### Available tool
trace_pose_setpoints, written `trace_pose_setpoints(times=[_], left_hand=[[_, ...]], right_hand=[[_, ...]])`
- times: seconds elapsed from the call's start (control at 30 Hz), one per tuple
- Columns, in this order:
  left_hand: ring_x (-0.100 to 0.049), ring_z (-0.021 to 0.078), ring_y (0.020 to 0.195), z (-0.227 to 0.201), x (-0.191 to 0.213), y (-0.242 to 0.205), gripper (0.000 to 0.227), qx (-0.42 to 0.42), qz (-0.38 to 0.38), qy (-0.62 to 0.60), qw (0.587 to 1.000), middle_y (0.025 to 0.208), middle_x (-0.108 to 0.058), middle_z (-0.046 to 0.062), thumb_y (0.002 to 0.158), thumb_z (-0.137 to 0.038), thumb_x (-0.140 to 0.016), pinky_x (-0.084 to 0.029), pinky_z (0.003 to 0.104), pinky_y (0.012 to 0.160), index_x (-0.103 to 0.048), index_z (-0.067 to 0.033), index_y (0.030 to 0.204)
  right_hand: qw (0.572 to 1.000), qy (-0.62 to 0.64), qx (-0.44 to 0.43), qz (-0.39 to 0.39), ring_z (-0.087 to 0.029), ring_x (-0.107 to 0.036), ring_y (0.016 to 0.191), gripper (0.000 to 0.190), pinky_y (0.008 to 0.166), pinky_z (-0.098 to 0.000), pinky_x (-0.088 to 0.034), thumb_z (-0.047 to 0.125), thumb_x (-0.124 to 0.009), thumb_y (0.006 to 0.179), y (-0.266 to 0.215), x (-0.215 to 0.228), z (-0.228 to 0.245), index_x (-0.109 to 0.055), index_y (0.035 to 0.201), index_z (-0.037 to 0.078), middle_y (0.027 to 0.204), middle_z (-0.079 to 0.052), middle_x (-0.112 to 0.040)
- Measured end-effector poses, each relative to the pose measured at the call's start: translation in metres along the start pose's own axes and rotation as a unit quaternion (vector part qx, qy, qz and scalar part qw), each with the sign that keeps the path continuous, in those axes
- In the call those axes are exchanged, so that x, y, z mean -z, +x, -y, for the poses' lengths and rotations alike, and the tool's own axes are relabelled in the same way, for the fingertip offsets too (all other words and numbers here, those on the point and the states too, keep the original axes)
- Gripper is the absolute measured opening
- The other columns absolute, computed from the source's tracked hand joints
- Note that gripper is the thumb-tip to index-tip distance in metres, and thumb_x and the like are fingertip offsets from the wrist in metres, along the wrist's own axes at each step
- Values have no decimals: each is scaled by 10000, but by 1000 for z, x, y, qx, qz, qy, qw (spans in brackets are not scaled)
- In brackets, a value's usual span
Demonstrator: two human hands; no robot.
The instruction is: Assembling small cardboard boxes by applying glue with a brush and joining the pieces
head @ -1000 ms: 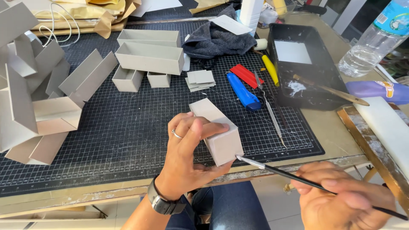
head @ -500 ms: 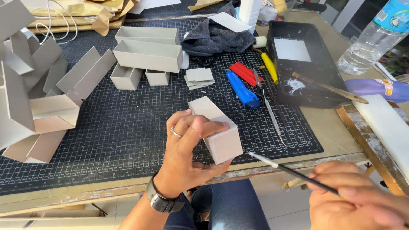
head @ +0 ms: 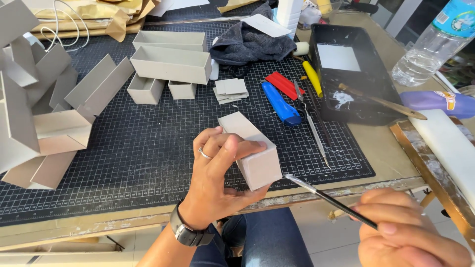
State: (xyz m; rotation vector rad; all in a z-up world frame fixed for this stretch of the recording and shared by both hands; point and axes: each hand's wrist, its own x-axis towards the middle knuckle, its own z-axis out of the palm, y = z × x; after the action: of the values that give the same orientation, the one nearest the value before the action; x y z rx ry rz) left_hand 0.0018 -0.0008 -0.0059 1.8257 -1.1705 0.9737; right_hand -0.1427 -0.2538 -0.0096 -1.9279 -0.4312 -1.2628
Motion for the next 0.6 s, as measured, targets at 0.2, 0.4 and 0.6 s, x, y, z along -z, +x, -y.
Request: trace_pose_setpoints(times=[0.2, 0.4, 0.6], left_hand=[[-518, 172, 1275, -1, 1, 0, 1034, 6, 0, -2, 1000, 1391, -680, -72, 952, -368, -843, -318, 501, 1246, -116, -201, 1668], [-518, 190, 1226, -1, 3, 2, 1016, -3, 9, -11, 1000, 1381, -675, -65, 974, -357, -827, -303, 480, 1224, -106, -199, 1674], [-581, 196, 1186, -4, 5, 4, 986, -18, 11, -10, 1000, 1364, -692, -33, 1006, -390, -770, -283, 486, 1236, -73, -211, 1680]], right_hand=[[994, 70, 13, -83, -271, -720, 682, 425, 723, -405, -654, 435, -377, 1180, 6, -15, 1, -535, 949, 115, 820, -187, -678], [946, -36, -83, -312, -290, -570, 664, 654, 679, -368, -452, 500, -488, 1233, 46, 20, -128, -517, 904, -64, 771, -264, -586], [974, -175, -137, -50, -178, -719, 768, 288, 703, -319, -501, 325, -451, 1241, 123, 0, -167, -531, 1137, 68, 914, -65, -644]])
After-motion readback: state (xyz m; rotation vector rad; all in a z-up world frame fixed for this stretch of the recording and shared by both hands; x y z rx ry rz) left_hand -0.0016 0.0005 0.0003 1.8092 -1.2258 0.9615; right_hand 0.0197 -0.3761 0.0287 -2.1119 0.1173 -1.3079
